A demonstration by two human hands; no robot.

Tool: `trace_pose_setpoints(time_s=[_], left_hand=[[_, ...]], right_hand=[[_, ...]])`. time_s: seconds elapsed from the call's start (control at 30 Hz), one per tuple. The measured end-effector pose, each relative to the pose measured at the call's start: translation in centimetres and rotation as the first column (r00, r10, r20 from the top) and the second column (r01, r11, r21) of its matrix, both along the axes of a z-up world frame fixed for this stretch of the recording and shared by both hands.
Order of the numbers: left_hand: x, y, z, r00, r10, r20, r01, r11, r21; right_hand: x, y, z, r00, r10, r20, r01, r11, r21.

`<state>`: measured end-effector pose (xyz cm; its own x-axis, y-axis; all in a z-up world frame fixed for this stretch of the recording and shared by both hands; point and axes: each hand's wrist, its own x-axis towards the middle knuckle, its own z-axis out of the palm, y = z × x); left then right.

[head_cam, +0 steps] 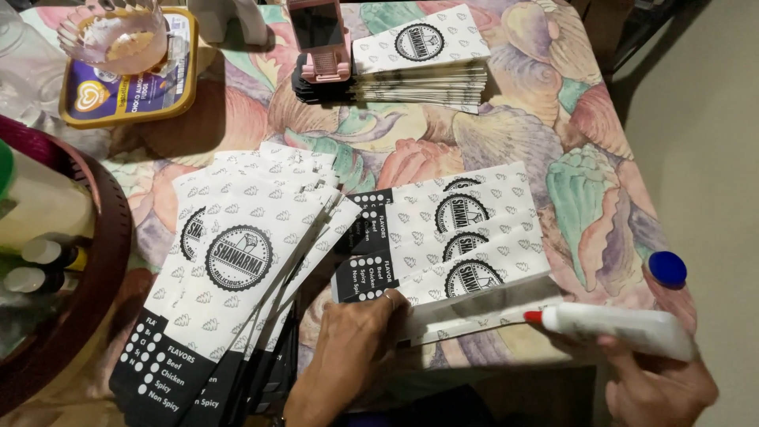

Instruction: Applying glue to paper sleeves and folding them to prepare packaging.

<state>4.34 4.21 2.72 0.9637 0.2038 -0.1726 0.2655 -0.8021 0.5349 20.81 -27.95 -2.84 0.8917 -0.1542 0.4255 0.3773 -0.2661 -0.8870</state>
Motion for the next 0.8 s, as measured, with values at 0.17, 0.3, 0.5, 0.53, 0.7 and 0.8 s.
trace_pose_setpoints(time_s=[0.17,0.3,0.5,0.53,0.7,0.8], left_hand=[[0.6,0.4,-0.5,1.0,0.014,0.026,-0.016,0.997,0.071],[0.7,0.3,0.9,0.982,0.057,0.18,-0.062,0.998,0.023],[0.9,0.6,2.3,0.976,0.107,0.188,-0.096,0.993,-0.068],[1.0,0.6,2.2,0.976,0.111,0.188,-0.1,0.993,-0.067],[1.4,1.0,1.7,0.972,0.15,0.183,-0.148,0.989,-0.029],[1.8,1.6,3.1,0.978,0.171,0.117,-0.159,0.982,-0.105]], right_hand=[[-1.3,2.7,6.2,0.995,0.1,0.006,-0.097,0.974,-0.206],[-1.1,2.9,8.3,0.993,0.038,-0.112,-0.055,0.987,-0.151],[-1.0,2.7,8.2,0.995,0.098,-0.024,-0.101,0.969,-0.224],[-0.9,2.5,7.6,0.994,0.103,-0.024,-0.106,0.969,-0.223],[0.1,-1.1,-0.7,0.997,-0.058,-0.06,0.037,0.951,-0.306],[-2.7,2.0,2.0,0.903,0.033,-0.429,-0.119,0.977,-0.175]])
